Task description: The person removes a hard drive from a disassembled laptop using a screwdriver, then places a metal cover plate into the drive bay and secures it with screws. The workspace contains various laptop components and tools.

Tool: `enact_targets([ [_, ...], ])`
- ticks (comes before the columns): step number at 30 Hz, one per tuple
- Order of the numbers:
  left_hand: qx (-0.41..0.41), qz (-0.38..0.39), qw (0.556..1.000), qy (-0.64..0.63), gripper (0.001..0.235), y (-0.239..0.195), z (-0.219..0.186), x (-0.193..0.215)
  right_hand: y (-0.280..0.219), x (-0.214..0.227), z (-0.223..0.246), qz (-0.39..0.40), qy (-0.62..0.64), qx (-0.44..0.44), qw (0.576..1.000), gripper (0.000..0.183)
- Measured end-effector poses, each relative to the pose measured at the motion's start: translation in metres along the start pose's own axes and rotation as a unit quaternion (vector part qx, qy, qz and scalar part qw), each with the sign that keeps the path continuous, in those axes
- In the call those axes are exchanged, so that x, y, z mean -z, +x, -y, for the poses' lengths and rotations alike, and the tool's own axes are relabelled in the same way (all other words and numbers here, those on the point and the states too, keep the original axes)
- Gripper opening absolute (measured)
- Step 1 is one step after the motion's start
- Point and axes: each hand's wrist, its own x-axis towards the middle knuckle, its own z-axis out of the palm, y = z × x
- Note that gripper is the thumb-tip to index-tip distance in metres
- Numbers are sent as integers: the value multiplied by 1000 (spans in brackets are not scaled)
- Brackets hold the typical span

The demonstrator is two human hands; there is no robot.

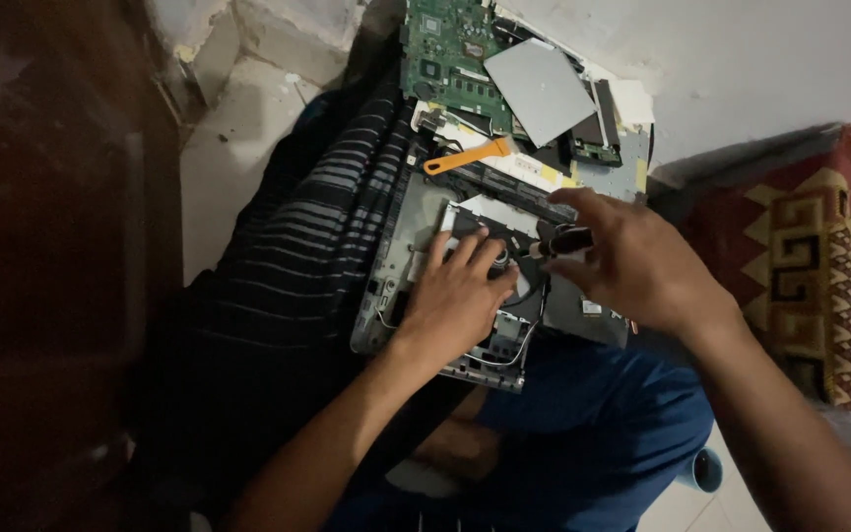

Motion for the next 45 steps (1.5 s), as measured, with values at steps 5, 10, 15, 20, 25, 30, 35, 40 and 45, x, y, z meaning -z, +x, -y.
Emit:
enact_targets([
  [5, 3, 16, 1000, -10, 22, 1, -1, 5, -1, -2, 3, -37, 6, 80, 996, 63],
  [10, 11, 36, 999, 0, 23, 2, -4, 10, 7, -8, -2, -53, -30, 86, 994, 58],
  [15, 12, 18, 1000, -9, 22, 3, -3, 5, 9, -10, -11, -53, -32, 96, 993, 74],
  [20, -5, 20, 1000, 4, 23, 2, 0, 0, 6, -11, -2, -91, 1, 132, 987, 60],
  [25, -8, 12, 1000, -2, 22, 3, 0, 5, 14, -11, -6, -112, -55, 94, 988, 42],
  [30, -3, 10, 1000, 3, 24, 2, 1, 2, 5, 4, 7, -79, 30, 117, 990, 61],
  [35, 0, 20, 1000, -5, 25, 3, 1, 2, 17, -22, -19, -129, -29, 87, 987, 40],
  [40, 1, 26, 1000, -5, 24, 6, 1, 6, 0, -6, -36, -131, -5, 50, 990, 32],
  [45, 26, 58, 998, -3, 26, 12, -8, 15, -13, -25, -124, -361, 248, -24, 899, 22],
])
